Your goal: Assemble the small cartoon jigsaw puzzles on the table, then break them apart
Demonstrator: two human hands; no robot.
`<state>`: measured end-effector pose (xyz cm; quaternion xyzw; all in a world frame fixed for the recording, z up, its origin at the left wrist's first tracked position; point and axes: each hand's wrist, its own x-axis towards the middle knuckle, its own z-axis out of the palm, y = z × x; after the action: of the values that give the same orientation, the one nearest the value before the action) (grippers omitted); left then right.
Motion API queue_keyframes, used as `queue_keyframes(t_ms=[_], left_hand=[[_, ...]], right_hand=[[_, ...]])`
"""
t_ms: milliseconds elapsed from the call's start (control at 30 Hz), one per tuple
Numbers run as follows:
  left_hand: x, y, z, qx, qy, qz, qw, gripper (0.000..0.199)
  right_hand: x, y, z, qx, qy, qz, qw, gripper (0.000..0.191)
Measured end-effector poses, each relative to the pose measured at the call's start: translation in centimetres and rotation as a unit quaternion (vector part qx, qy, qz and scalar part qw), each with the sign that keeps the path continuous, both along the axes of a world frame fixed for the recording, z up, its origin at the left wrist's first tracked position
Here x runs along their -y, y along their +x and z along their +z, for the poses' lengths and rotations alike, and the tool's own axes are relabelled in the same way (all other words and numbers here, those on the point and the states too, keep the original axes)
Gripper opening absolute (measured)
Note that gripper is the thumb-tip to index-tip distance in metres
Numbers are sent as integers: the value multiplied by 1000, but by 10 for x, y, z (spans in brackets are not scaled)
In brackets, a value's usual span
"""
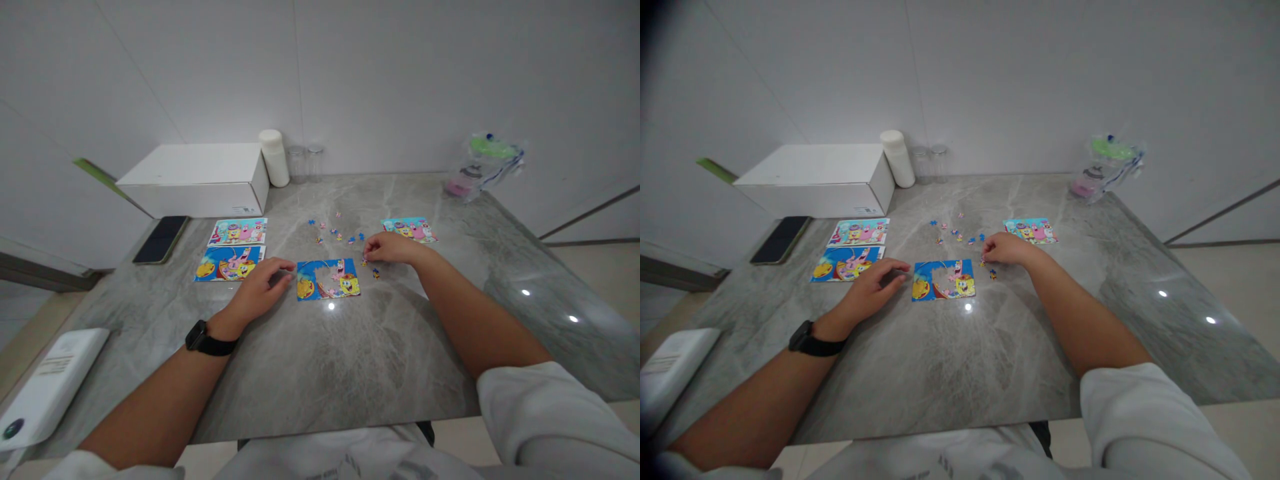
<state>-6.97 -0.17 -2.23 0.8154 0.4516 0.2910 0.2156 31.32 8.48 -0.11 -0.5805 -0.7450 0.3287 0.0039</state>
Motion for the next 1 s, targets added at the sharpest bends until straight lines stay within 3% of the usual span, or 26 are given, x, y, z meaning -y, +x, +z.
queue_keyframes(t_ms=[233,367,633,833,1000], left_hand=[[1,1,2,0,-1,3,1000,26],[1,1,3,-2,-3,2,1000,26],[1,0,-2,-1,1,-5,1000,26],[1,1,0,-2,0,-5,1000,26],[2,1,1,2,3,-9,1000,26]], right_hand=[[9,4,12,55,24,25,998,14],[17,4,13,75,-1,63,995,20],[32,-11,18,171,28,107,979,26],[33,-14,20,129,35,101,986,25],[31,-12,26,56,-7,106,993,18]])
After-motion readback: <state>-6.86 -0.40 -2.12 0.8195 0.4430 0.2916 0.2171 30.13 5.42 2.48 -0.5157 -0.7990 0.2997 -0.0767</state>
